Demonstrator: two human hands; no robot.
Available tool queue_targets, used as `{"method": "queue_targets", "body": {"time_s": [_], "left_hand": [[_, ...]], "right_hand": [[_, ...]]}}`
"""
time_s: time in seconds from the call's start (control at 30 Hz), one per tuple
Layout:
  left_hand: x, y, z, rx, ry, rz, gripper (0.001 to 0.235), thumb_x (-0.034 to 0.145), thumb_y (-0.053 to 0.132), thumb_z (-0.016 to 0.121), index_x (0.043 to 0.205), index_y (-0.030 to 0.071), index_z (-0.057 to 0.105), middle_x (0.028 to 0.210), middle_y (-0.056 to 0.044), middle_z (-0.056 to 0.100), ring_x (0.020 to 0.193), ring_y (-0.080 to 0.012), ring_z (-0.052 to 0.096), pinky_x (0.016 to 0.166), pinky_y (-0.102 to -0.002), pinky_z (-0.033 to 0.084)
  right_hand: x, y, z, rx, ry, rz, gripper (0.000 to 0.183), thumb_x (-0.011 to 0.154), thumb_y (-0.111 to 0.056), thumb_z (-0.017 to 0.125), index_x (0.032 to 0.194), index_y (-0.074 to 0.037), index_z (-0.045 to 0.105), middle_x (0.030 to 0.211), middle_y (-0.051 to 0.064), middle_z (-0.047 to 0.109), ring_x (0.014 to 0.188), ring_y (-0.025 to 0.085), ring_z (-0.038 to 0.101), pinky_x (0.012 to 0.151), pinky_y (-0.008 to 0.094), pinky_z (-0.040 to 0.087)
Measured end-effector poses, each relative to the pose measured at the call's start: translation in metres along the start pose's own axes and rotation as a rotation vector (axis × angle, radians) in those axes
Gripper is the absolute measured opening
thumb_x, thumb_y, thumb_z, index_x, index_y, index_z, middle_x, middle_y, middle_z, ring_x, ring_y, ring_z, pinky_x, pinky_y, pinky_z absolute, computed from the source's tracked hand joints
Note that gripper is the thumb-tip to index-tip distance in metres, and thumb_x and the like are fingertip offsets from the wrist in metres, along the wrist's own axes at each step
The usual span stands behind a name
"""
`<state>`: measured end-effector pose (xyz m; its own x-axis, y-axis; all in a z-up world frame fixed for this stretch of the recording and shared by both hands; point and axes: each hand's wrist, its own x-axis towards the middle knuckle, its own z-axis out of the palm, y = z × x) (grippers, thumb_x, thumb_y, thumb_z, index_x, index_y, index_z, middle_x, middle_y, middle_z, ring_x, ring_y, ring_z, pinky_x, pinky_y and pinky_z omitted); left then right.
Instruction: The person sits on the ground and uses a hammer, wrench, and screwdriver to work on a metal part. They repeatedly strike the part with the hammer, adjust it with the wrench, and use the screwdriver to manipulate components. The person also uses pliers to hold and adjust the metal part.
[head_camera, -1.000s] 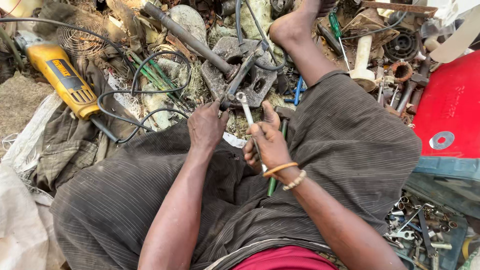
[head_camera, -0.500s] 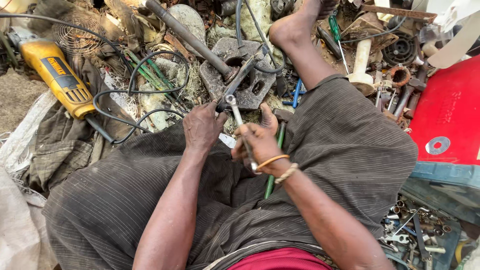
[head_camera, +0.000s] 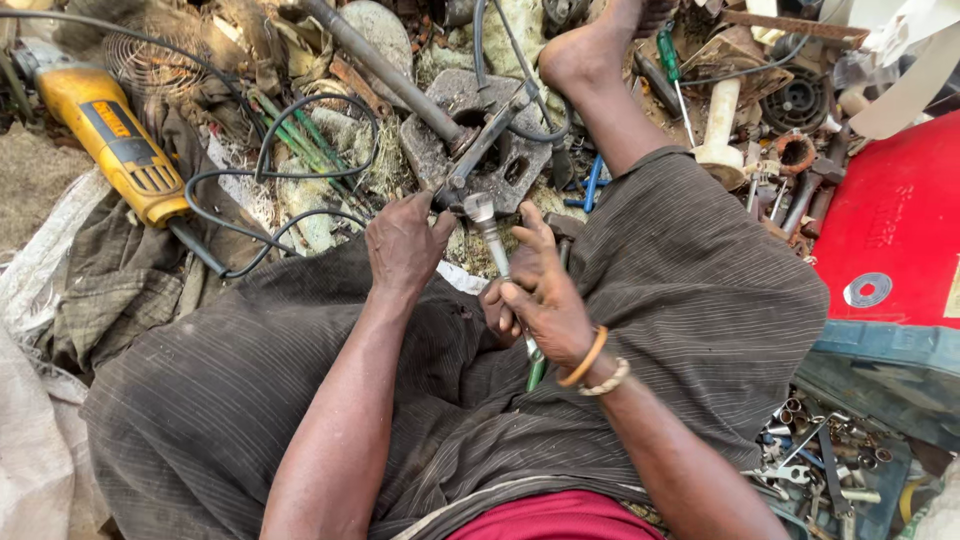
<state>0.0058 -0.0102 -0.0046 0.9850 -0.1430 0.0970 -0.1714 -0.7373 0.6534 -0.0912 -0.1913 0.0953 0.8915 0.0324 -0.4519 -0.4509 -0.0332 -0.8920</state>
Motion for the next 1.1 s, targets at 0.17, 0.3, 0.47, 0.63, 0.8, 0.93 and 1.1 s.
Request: {"method": "queue_targets", "body": {"time_s": [0.17,0.3,0.47,0.63,0.8,0.93,1.1], "left_hand": [[0.005,0.003,-0.006,-0.015,-0.024,-0.019,0.02,0.089,0.025,0.08,0.088,0.006,0.074,0.063,-0.005,0.062,0.059,-0.0166,0.058,0.056,-0.038,0.052],[0.006,0.005,-0.008,-0.042,-0.017,-0.02,0.02,0.089,0.025,0.08,0.089,0.006,0.074,0.065,-0.005,0.063,0.059,-0.0172,0.059,0.055,-0.038,0.052],[0.005,0.006,-0.009,-0.013,0.012,0.008,0.023,0.088,0.027,0.081,0.086,0.005,0.073,0.065,-0.005,0.064,0.061,-0.018,0.061,0.057,-0.04,0.052],[0.005,0.008,-0.008,-0.012,-0.01,-0.013,0.023,0.089,0.026,0.079,0.086,0.004,0.073,0.066,-0.006,0.065,0.062,-0.0189,0.063,0.057,-0.04,0.053],[0.007,0.008,-0.008,-0.002,0.062,0.049,0.022,0.084,0.024,0.08,0.09,0.004,0.073,0.068,-0.006,0.066,0.061,-0.0198,0.063,0.056,-0.04,0.053],[0.006,0.004,-0.004,0.001,0.03,0.027,0.02,0.087,0.024,0.079,0.086,0.005,0.072,0.064,-0.006,0.064,0.06,-0.0188,0.063,0.055,-0.039,0.053],[0.009,-0.002,0.004,-0.003,0.045,0.035,0.022,0.094,0.024,0.076,0.082,0.007,0.07,0.062,-0.001,0.062,0.053,-0.0128,0.056,0.046,-0.034,0.048]], "right_hand": [[0.022,0.035,0.01,0.136,0.138,0.0,0.041,0.105,-0.018,0.057,0.143,-0.002,0.057,0.084,0.006,0.068,0.053,0.007,0.057,0.041,0.018,0.041],[0.046,0.049,0.014,0.205,0.119,0.0,0.041,0.103,-0.022,0.06,0.14,-0.003,0.059,0.078,0.004,0.066,0.05,0.007,0.058,0.041,0.019,0.042],[0.044,0.045,0.023,0.124,0.155,-0.015,0.039,0.103,-0.022,0.061,0.136,-0.002,0.064,0.082,0.001,0.066,0.048,0.008,0.059,0.038,0.02,0.045],[0.045,0.041,0.032,0.244,0.12,0.073,0.038,0.102,-0.023,0.06,0.134,-0.003,0.063,0.077,0.005,0.068,0.051,0.011,0.064,0.042,0.023,0.052],[0.041,0.038,0.043,0.23,0.121,0.103,0.039,0.104,-0.027,0.059,0.133,-0.002,0.066,0.076,0.004,0.068,0.056,0.01,0.066,0.046,0.023,0.055],[0.043,0.039,0.043,0.231,0.107,0.133,0.037,0.104,-0.029,0.058,0.128,-0.003,0.067,0.074,0.004,0.066,0.054,0.01,0.064,0.046,0.023,0.053],[0.053,0.045,0.026,-0.131,0.197,0.127,0.034,0.106,-0.033,0.055,0.124,-0.011,0.073,0.068,0.005,0.06,0.048,0.01,0.055,0.043,0.024,0.047]]}}
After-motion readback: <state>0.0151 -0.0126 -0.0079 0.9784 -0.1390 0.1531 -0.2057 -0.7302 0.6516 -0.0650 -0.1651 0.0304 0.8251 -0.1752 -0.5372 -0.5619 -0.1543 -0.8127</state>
